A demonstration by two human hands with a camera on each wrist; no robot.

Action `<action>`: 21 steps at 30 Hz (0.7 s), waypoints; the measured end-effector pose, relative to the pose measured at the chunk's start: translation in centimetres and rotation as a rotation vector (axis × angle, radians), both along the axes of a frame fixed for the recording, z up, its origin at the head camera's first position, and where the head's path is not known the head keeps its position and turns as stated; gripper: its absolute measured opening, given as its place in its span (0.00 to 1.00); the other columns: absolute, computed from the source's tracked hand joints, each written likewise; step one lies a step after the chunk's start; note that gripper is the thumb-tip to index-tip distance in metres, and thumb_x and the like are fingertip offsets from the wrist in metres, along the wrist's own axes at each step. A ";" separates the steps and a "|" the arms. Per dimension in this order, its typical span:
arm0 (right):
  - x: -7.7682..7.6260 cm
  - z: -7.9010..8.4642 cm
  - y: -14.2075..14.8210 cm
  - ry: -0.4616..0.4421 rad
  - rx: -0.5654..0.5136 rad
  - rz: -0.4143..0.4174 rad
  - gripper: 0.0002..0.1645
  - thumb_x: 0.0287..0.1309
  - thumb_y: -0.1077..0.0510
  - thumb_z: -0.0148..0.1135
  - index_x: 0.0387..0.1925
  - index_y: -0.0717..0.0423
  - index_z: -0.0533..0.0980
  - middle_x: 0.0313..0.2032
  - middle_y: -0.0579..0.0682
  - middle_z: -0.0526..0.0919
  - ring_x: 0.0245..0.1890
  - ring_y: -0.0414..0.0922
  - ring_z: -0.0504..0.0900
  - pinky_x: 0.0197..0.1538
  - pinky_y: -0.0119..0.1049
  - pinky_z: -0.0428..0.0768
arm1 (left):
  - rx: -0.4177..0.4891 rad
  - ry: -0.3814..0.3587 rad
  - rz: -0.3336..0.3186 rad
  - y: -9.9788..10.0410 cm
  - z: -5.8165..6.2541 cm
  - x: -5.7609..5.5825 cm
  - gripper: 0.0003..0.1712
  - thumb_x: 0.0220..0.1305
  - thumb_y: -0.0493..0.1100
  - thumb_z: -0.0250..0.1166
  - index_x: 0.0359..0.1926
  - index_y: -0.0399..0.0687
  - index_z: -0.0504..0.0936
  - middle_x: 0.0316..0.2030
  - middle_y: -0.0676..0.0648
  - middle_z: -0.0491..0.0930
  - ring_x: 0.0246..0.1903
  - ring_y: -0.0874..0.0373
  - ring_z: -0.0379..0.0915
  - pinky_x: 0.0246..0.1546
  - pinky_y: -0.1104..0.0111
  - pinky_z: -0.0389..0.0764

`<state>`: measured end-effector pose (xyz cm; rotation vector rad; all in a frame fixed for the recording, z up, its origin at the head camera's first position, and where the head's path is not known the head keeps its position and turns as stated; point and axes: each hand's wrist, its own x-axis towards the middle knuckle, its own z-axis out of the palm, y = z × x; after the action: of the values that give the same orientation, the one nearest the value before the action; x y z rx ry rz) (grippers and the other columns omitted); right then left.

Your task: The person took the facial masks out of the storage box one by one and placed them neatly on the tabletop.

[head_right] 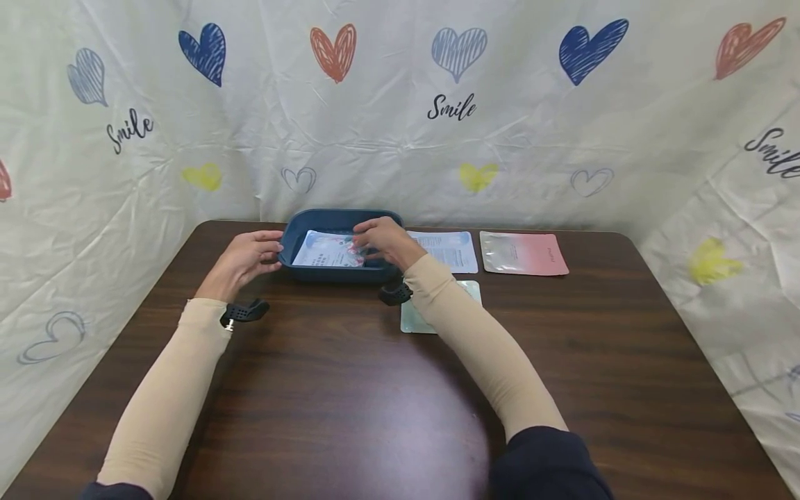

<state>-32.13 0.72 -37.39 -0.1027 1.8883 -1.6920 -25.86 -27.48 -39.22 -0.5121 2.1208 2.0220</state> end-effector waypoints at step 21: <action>0.0 0.0 -0.5 0.025 0.093 -0.005 0.27 0.70 0.69 0.55 0.69 0.63 0.69 0.63 0.64 0.74 0.63 0.58 0.75 0.63 0.53 0.76 | 0.011 -0.002 0.004 -0.1 0.1 0.0 0.27 0.73 0.34 0.58 0.71 0.43 0.70 0.63 0.37 0.71 0.50 0.49 0.73 0.42 0.68 0.84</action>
<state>-32.16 0.21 -37.44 -0.0828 1.9835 -1.6106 -25.81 -27.56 -39.15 -0.5169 2.1082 2.0337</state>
